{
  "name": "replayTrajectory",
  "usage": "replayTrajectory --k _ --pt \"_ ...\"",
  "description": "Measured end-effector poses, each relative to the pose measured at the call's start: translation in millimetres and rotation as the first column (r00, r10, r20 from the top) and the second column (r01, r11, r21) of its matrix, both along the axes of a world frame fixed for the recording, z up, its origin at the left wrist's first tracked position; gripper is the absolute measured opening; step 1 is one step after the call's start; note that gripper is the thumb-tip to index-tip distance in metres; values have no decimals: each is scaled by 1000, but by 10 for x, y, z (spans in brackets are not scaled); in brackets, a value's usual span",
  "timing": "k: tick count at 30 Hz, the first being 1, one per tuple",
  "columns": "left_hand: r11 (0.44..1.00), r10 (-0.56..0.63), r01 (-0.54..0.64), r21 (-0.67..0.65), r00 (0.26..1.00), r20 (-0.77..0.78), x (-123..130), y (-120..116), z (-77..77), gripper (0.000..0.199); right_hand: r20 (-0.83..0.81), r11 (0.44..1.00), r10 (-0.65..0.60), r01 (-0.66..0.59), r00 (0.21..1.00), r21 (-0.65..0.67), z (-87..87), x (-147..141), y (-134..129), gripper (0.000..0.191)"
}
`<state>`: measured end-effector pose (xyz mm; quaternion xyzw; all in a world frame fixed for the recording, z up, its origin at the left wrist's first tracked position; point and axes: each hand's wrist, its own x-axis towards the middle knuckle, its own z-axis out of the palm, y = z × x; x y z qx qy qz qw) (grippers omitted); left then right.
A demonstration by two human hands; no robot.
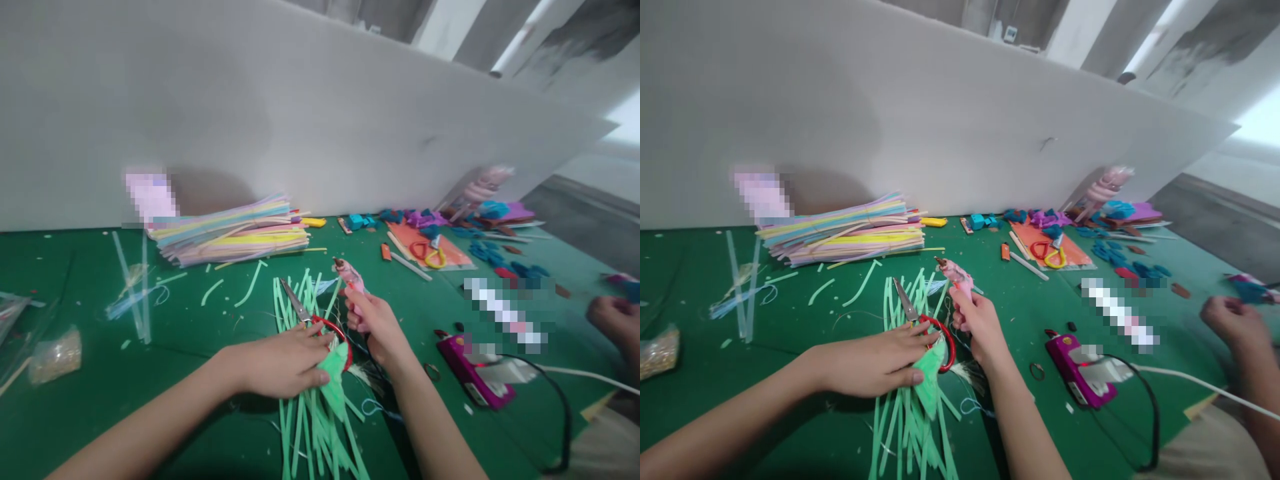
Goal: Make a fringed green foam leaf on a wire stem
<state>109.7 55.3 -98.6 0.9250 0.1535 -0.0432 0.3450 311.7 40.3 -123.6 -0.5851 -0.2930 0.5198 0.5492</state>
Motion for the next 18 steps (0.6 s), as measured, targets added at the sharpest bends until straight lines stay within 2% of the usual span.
replayTrajectory --k 4,7,11,15,18 --pt "1000 -2 2 28 1000 -2 7 -24 18 54 -76 997 -29 34 997 66 117 70 1 36" --pt "999 7 -7 45 1000 6 18 -48 2 53 -80 991 -63 72 995 109 140 133 7 35" --pt "997 -5 3 75 1000 18 8 -76 -48 50 -20 975 -124 126 992 183 -1 89 66 30" --pt "997 4 -5 80 1000 16 -5 -95 -77 53 90 973 -73 51 993 224 -188 -77 165 27" --pt "997 8 -6 81 1000 -23 -4 -129 -56 54 225 970 -54 -2 973 244 -240 -190 201 29"
